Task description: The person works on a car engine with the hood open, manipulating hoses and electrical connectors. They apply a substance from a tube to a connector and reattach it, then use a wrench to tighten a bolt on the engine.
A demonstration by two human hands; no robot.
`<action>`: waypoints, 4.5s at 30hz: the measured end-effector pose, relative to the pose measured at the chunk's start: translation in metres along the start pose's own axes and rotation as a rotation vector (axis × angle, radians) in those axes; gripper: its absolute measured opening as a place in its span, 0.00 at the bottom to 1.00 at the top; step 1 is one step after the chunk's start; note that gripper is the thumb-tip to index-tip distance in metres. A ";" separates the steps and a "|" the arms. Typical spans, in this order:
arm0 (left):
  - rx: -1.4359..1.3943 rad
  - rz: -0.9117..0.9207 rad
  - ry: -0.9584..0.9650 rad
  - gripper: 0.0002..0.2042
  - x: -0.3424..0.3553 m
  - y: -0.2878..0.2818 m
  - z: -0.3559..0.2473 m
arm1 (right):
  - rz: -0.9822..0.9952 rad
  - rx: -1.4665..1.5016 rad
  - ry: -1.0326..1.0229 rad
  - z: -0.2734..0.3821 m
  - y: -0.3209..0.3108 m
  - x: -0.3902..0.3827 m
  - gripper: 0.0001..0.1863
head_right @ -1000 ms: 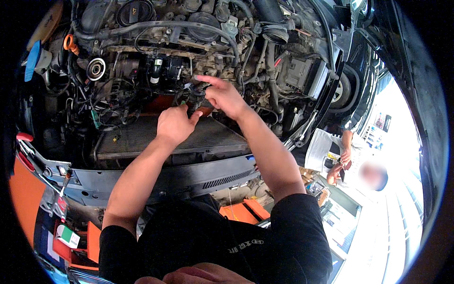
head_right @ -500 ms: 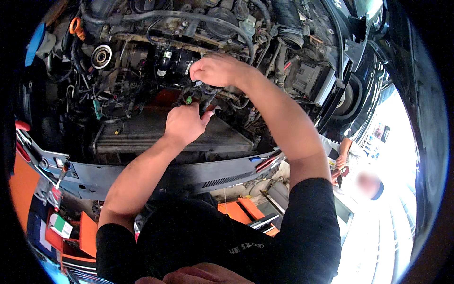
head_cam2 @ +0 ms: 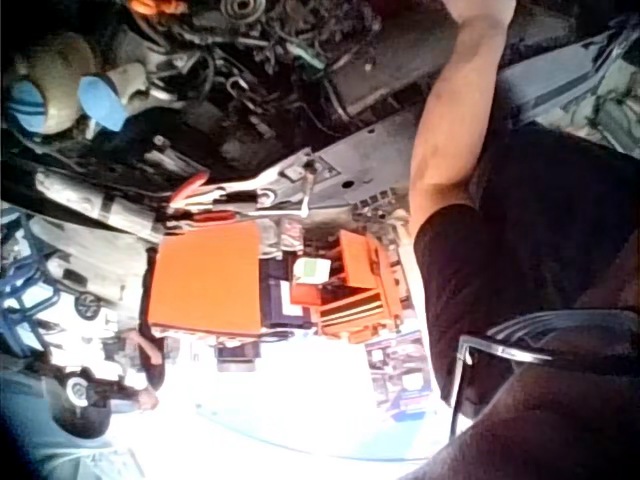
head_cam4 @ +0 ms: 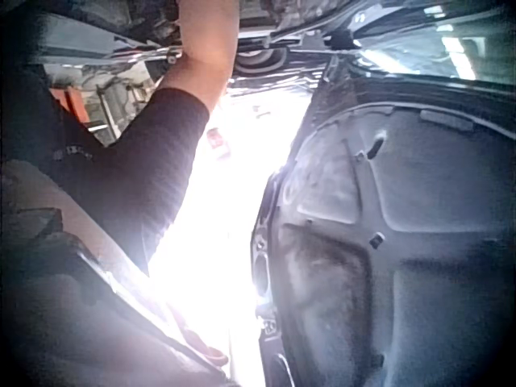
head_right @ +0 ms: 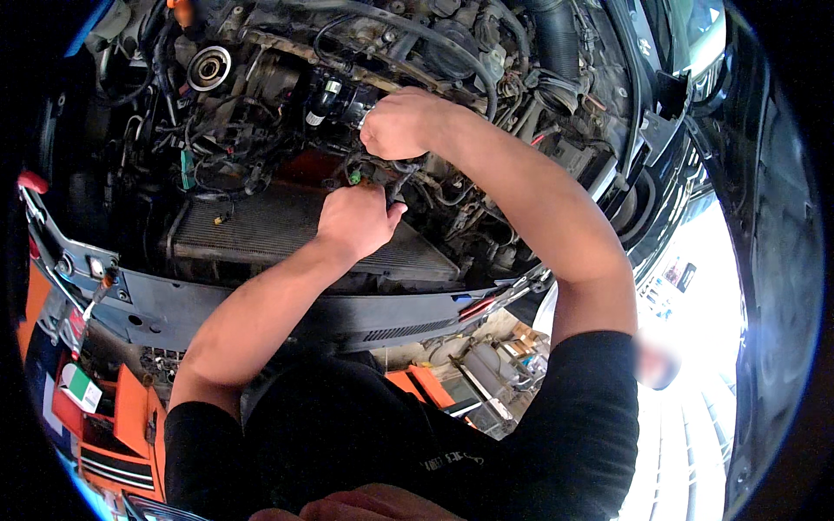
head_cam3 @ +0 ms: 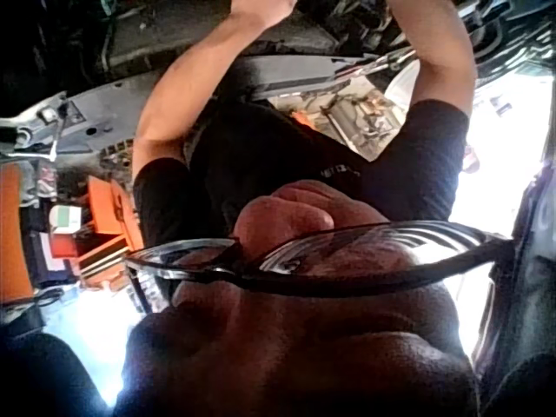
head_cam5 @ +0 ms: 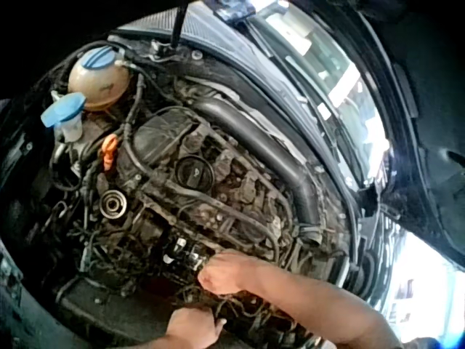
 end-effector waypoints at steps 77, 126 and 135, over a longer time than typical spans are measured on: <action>0.049 0.027 -0.032 0.24 0.006 0.007 0.012 | -0.647 1.652 0.528 0.010 0.138 -0.085 0.35; 0.036 0.042 -0.063 0.22 0.006 0.004 0.010 | -0.566 1.347 0.643 -0.012 0.132 -0.081 0.32; 0.048 0.030 -0.055 0.22 0.005 0.003 0.010 | -0.654 1.533 0.595 0.003 0.125 -0.088 0.34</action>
Point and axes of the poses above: each hand's wrist, its own x-axis towards the middle knuckle, its own y-axis out of the palm, z = x × y, the point moved 7 cm from there along x, towards the middle knuckle, and after that the axes turned 5 degrees about -z, right-handed, at the moved point
